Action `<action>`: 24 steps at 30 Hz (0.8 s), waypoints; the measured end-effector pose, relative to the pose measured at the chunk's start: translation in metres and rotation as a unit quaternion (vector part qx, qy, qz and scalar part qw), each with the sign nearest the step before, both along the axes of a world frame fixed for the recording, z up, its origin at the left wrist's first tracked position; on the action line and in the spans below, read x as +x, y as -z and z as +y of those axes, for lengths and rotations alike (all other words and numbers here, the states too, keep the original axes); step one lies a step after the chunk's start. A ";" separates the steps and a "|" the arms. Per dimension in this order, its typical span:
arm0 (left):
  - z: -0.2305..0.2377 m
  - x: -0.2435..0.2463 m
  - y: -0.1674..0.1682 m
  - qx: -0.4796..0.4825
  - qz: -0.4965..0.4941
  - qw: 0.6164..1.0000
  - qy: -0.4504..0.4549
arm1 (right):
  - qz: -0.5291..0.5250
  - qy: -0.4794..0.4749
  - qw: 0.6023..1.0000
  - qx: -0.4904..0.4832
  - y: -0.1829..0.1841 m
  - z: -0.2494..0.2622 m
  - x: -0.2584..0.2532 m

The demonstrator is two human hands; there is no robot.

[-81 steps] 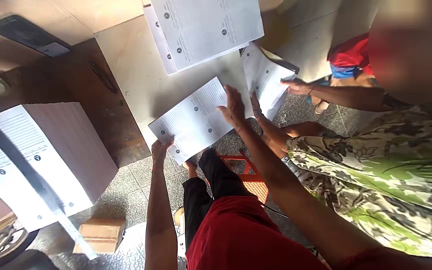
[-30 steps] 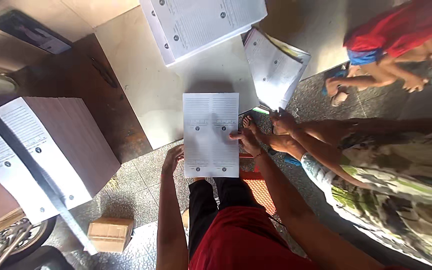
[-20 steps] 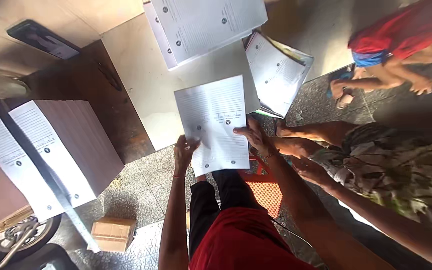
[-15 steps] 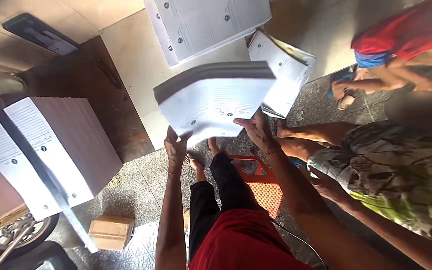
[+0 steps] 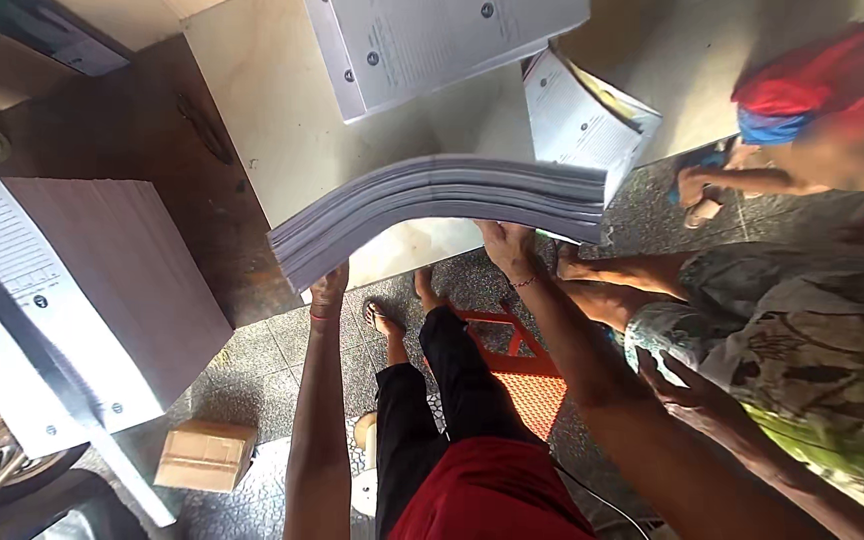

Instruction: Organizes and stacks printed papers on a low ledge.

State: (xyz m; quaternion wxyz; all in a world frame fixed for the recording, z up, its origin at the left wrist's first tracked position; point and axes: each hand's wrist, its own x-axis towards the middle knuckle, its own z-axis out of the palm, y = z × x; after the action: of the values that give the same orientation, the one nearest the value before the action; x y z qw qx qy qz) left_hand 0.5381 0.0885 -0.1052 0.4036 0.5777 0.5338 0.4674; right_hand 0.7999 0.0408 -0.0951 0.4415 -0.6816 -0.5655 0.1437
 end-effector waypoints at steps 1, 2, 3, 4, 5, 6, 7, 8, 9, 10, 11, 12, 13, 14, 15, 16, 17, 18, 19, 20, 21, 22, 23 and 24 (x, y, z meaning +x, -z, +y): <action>0.001 -0.002 0.005 -0.005 0.019 1.000 0.006 | -0.011 -0.015 1.000 0.009 -0.003 0.002 -0.002; 0.004 -0.004 0.007 -0.004 0.033 0.999 0.008 | -0.010 -0.039 0.999 0.005 -0.012 0.007 -0.003; 0.005 -0.005 0.006 -0.003 0.049 0.999 0.014 | -0.011 -0.050 0.999 0.002 -0.015 0.009 -0.001; 0.005 -0.006 0.004 -0.004 0.068 0.997 0.020 | -0.016 -0.044 0.999 0.001 -0.013 0.007 0.000; 0.006 -0.008 0.003 -0.001 0.089 0.996 0.027 | -0.015 -0.032 0.999 0.005 -0.003 0.006 0.004; 0.010 -0.008 0.002 0.006 0.101 0.994 0.031 | 0.000 -0.033 0.999 -0.001 0.004 0.008 0.008; 0.011 -0.009 0.002 0.012 0.110 0.993 0.036 | 0.020 -0.042 0.999 -0.014 0.008 0.008 0.012; 0.012 -0.010 0.001 0.015 0.120 0.992 0.039 | 0.036 -0.052 0.998 -0.027 0.010 0.009 0.015; 0.014 -0.010 0.002 0.021 0.131 0.991 0.036 | 0.041 -0.056 0.997 -0.036 0.012 0.011 0.017; 0.016 -0.010 0.003 0.025 0.135 0.990 0.030 | 0.039 -0.055 0.997 -0.040 0.013 0.013 0.017; 0.018 -0.009 0.005 0.026 0.127 0.991 0.019 | 0.041 -0.051 0.997 -0.041 0.016 0.015 0.017; 0.021 -0.007 0.009 0.031 0.111 0.993 0.001 | 0.047 -0.043 0.997 -0.040 0.017 0.016 0.016; 0.022 -0.005 0.011 0.037 0.098 0.994 -0.012 | 0.054 -0.034 0.997 -0.037 0.016 0.017 0.013; 0.022 -0.003 0.011 0.044 0.091 0.995 -0.019 | 0.060 -0.027 0.997 -0.031 0.015 0.017 0.011; 0.021 -0.002 0.009 0.052 0.089 0.994 -0.021 | 0.064 -0.024 0.997 -0.027 0.014 0.017 0.010; 0.018 -0.002 0.006 0.055 0.093 0.994 -0.015 | 0.065 -0.023 0.997 -0.023 0.013 0.016 0.009; 0.014 -0.005 0.001 0.054 0.107 0.993 -0.002 | 0.065 -0.024 0.997 -0.021 0.011 0.015 0.009; 0.012 -0.007 -0.002 0.058 0.115 0.992 0.008 | 0.063 -0.024 0.997 -0.022 0.008 0.012 0.009; 0.010 -0.009 -0.005 0.061 0.113 0.992 0.013 | 0.058 -0.023 0.998 -0.024 0.005 0.009 0.008; 0.009 -0.011 -0.005 0.062 0.108 0.992 0.017 | 0.046 -0.020 0.998 -0.029 0.003 0.006 0.008; 0.008 -0.013 -0.003 0.058 0.108 0.992 0.015 | 0.026 -0.013 0.999 -0.036 0.003 0.003 0.007; 0.007 -0.015 0.001 0.045 0.119 0.992 0.012 | 0.002 -0.003 0.999 -0.050 0.004 0.002 0.006; 0.005 -0.016 0.004 0.023 0.136 0.990 0.011 | -0.015 0.007 0.998 -0.067 0.006 0.001 0.005; 0.004 -0.016 0.005 -0.006 0.162 0.987 0.010 | -0.024 0.013 0.996 -0.085 0.008 0.000 0.004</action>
State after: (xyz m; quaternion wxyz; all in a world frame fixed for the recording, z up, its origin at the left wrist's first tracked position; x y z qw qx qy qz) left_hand 0.5218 0.0922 -0.1101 0.3202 0.6488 0.5887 0.3606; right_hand 0.8035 0.0407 -0.1031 0.3702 -0.7275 -0.5524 0.1692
